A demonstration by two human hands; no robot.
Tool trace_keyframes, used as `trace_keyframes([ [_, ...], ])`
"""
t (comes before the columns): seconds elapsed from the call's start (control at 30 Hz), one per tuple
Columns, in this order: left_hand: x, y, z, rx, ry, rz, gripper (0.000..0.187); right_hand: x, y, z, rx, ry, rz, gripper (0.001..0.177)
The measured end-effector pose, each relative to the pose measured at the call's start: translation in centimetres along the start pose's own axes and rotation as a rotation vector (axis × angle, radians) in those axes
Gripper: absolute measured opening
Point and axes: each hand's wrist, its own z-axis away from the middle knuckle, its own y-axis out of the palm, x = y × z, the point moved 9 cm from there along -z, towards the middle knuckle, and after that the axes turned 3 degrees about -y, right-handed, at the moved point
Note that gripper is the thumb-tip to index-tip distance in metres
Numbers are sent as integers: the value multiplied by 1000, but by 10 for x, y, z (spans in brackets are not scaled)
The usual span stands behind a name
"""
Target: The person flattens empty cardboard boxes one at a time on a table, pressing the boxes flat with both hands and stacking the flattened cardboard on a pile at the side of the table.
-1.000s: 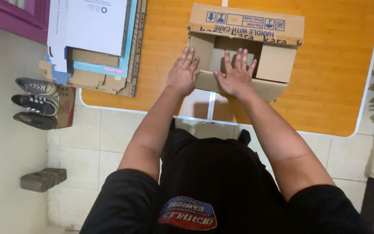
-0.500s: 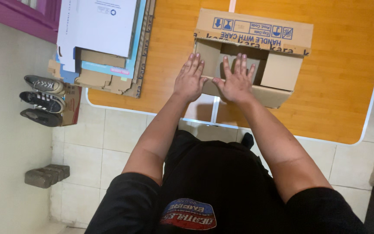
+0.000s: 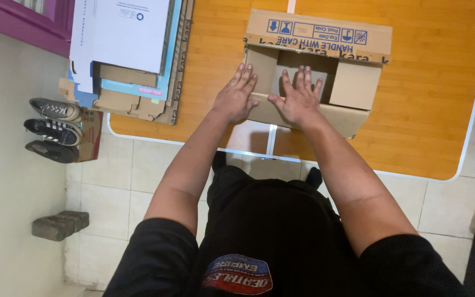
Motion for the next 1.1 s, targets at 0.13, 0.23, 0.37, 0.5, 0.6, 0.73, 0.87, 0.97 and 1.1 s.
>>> trace_keyframes([
  [0.13, -1, -1, 1, -17, -59, -28, 69, 0, 1, -4, 16, 10, 0, 94],
  [0.23, -4, 5, -1, -69, -68, -50, 63, -5, 6, -5, 7, 18, 9, 95],
  [0.37, -1, 7, -1, -125, -89, -24, 55, -5, 9, -8, -2, 13, 17, 94],
  [0.5, -3, 5, 1, -144, -84, -10, 54, -6, 10, -7, 2, 17, 23, 95],
  [0.6, -1, 3, 1, -97, -82, 47, 60, -4, 7, -8, -1, -5, 18, 95],
  [0.73, 0, -2, 3, -56, -51, 46, 65, -3, 3, -5, 2, 7, -9, 98],
  [0.87, -3, -3, 6, -114, -59, 40, 65, -2, 1, -3, 1, 6, -7, 98],
  [0.97, -5, 1, 5, -178, -64, 61, 64, -4, 6, -4, 19, 20, -11, 97],
  [1.1, -3, 4, 5, -261, -61, 64, 58, -6, 7, -8, 6, 31, -10, 98],
])
